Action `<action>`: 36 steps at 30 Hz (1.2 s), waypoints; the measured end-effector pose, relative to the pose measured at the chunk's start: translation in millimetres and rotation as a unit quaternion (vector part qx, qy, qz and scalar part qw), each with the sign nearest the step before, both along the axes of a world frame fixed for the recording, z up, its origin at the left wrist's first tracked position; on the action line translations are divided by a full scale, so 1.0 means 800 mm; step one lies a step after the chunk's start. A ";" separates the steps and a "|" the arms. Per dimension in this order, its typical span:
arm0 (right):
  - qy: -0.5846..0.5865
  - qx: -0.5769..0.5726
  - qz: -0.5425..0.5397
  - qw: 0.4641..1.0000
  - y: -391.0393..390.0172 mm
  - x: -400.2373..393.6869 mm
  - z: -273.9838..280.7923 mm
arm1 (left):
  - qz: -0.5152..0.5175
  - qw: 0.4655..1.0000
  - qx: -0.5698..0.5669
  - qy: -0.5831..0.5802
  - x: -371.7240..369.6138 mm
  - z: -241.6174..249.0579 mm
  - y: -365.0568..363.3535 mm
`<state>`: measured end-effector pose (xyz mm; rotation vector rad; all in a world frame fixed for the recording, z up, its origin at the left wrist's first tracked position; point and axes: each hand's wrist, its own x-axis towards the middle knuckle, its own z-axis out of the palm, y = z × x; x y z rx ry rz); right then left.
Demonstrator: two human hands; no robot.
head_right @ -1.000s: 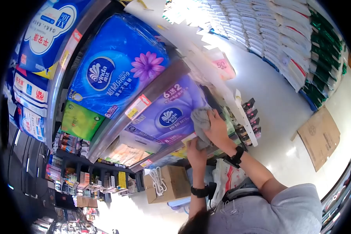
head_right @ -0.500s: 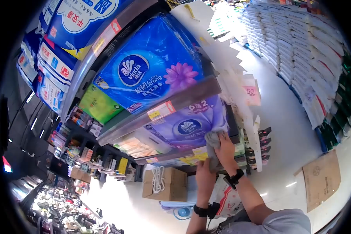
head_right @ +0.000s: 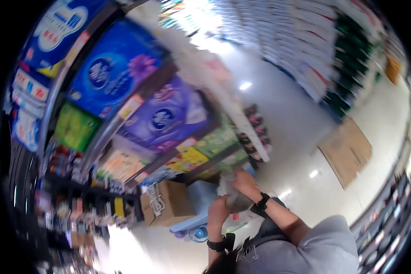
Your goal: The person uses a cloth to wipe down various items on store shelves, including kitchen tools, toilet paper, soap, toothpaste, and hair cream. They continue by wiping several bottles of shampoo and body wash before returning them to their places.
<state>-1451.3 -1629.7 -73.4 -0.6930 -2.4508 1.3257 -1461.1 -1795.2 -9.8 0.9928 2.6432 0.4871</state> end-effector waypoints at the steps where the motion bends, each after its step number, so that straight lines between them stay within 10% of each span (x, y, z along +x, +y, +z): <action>1: 0.001 -0.004 -0.031 1.000 0.002 0.028 -0.002 | -0.015 1.000 0.027 -0.003 0.021 0.008 0.003; 6: -0.035 0.003 -0.131 0.991 0.003 0.177 0.005 | -0.082 0.974 0.069 -0.198 0.101 -0.036 -0.032; 7: 0.049 0.114 -0.191 0.974 -0.001 0.256 0.019 | -0.174 0.962 0.095 -0.189 0.117 -0.148 -0.092; 10: -0.056 0.126 -0.234 0.962 0.008 0.359 0.039 | -0.170 0.932 -0.169 -0.271 0.132 -0.230 -0.186; 12: -0.070 0.161 -0.267 0.948 0.015 0.423 0.035 | -0.151 0.923 -0.114 -0.334 0.116 -0.305 -0.257; 18: -0.107 0.179 -0.327 0.922 0.029 0.493 0.064 | -0.133 0.964 -0.179 -0.144 0.150 -0.278 -0.308; 21: -0.039 0.169 -0.282 0.944 0.029 0.467 0.062 | -0.002 0.988 -0.111 -0.105 0.179 -0.139 -0.222; 24: 0.005 0.183 -0.145 0.972 0.026 0.415 -0.001 | 0.066 0.984 0.087 -0.143 0.209 -0.035 -0.137; 28: 0.092 0.048 0.050 0.993 -0.038 0.347 0.033 | -0.002 0.937 0.255 -0.239 0.238 -0.053 -0.072; 36: 0.089 -0.220 0.304 0.923 -0.176 0.289 0.064 | 0.190 0.910 0.225 -0.291 0.288 -0.017 -0.222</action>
